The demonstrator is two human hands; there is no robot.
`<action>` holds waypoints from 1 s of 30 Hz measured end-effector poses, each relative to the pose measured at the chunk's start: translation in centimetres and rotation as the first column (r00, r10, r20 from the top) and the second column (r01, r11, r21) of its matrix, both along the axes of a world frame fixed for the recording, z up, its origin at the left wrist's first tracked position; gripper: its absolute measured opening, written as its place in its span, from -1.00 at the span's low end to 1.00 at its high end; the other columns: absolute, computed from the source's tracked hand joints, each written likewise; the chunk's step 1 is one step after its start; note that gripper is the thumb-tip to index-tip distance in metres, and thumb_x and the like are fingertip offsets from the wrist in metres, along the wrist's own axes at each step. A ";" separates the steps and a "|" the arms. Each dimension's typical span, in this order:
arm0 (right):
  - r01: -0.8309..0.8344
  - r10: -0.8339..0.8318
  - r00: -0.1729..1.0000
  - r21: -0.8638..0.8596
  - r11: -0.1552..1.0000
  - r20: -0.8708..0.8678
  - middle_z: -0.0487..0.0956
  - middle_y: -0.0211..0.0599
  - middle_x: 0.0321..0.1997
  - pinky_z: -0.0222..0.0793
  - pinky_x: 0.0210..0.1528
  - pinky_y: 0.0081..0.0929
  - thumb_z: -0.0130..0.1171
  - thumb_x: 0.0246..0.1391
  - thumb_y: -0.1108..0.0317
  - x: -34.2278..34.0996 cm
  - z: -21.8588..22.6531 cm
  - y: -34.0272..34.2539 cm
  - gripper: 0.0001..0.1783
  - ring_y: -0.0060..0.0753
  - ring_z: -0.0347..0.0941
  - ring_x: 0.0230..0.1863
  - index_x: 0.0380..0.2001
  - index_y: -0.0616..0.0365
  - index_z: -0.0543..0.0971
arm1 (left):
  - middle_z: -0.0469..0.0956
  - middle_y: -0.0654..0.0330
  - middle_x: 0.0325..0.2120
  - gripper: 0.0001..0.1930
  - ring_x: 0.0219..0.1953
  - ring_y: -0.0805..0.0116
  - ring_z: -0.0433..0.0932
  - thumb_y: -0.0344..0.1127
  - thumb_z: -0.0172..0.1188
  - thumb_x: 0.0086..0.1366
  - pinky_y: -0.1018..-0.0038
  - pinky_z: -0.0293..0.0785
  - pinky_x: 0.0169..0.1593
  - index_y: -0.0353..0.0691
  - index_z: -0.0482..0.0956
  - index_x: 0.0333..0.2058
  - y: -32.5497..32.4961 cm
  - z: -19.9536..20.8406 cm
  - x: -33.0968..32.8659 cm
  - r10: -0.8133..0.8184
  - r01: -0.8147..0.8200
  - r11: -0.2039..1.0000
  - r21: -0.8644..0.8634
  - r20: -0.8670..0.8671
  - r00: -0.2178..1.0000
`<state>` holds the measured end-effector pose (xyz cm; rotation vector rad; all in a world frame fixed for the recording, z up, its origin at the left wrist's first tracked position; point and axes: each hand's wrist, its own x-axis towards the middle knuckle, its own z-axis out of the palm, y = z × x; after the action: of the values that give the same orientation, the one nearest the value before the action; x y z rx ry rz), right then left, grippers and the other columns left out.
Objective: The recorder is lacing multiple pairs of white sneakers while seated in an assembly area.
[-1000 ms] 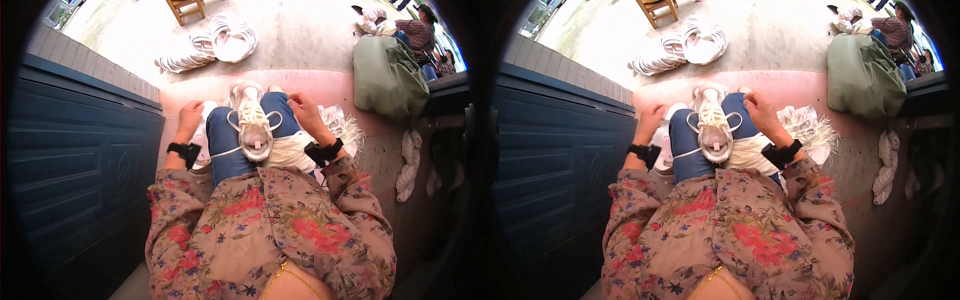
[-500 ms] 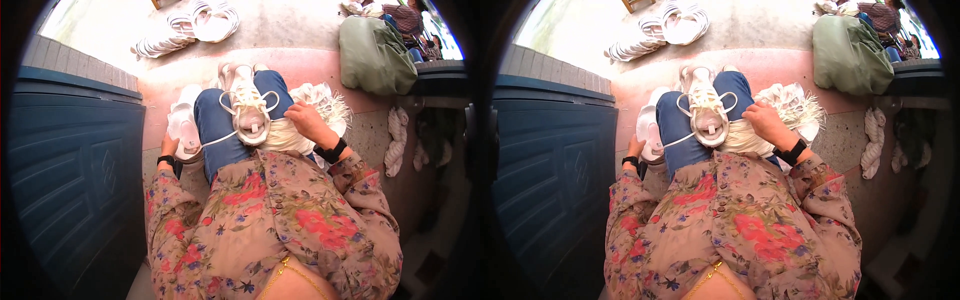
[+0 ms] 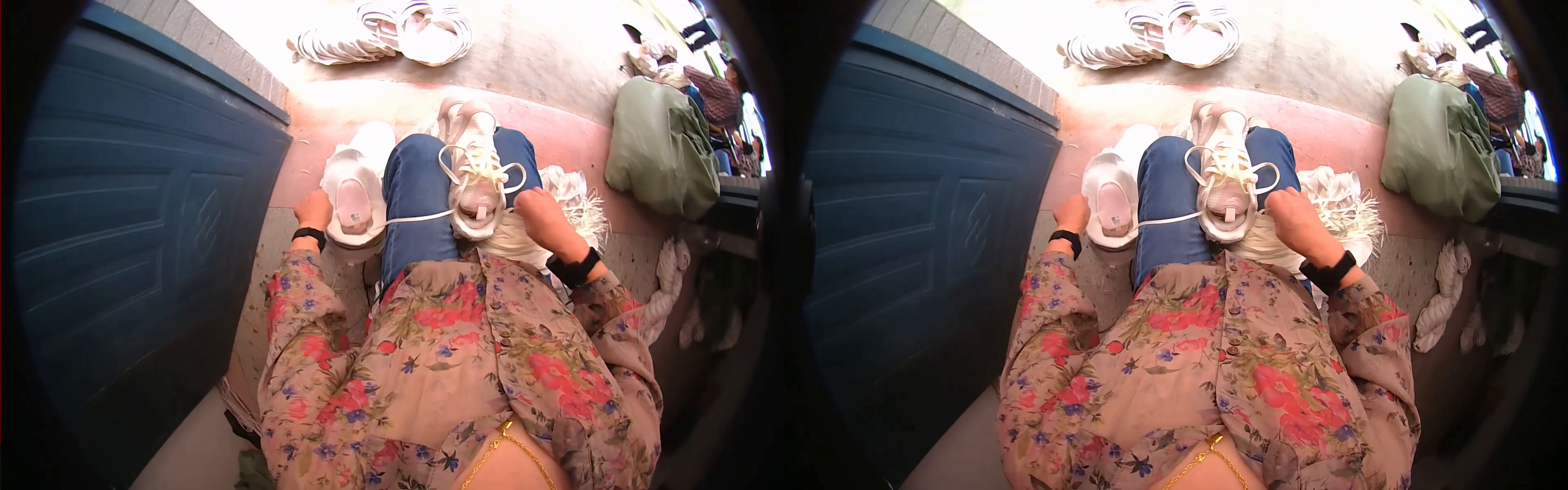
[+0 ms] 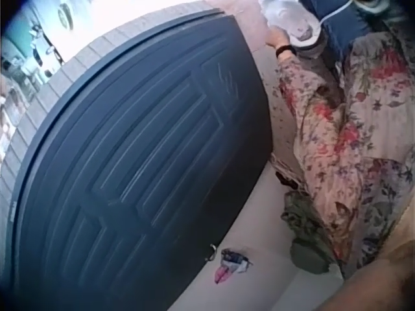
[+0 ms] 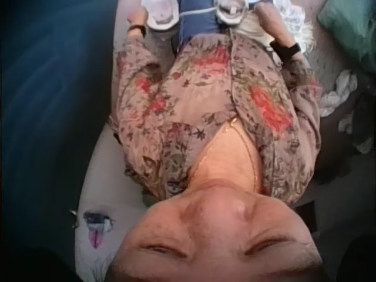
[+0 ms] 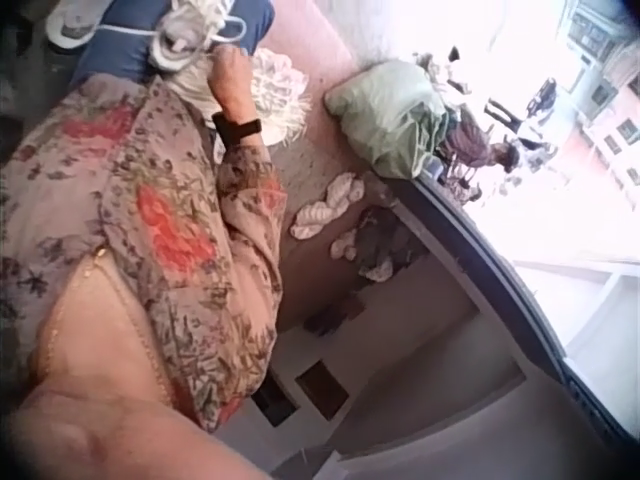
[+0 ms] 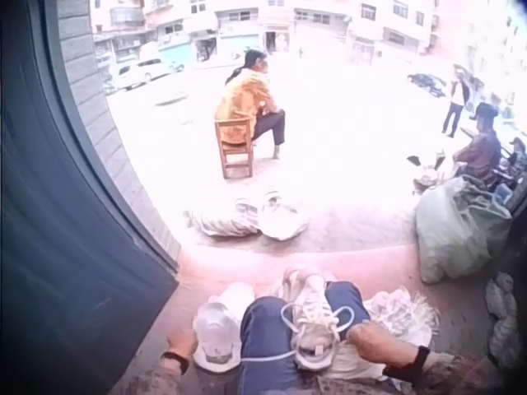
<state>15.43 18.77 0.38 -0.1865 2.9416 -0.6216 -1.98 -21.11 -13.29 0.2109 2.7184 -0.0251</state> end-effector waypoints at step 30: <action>0.212 0.012 0.974 -0.924 0.318 0.227 0.56 -0.31 -0.37 0.37 -0.32 -0.58 0.11 -0.04 0.42 -9.5 6.4 -10.8 -0.73 -0.56 0.44 -0.37 -0.23 0.32 0.49 | 0.42 0.24 -0.70 -0.73 -0.63 0.54 0.39 -0.25 0.01 0.22 0.56 0.30 -0.55 -0.32 0.44 -0.57 11.5 22.5 -0.4 0.030 0.082 0.371 0.925 -0.100 0.995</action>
<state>5.96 8.01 6.77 -0.0210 1.9648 -2.1967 -2.40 -9.65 9.23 0.5772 2.4546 1.5938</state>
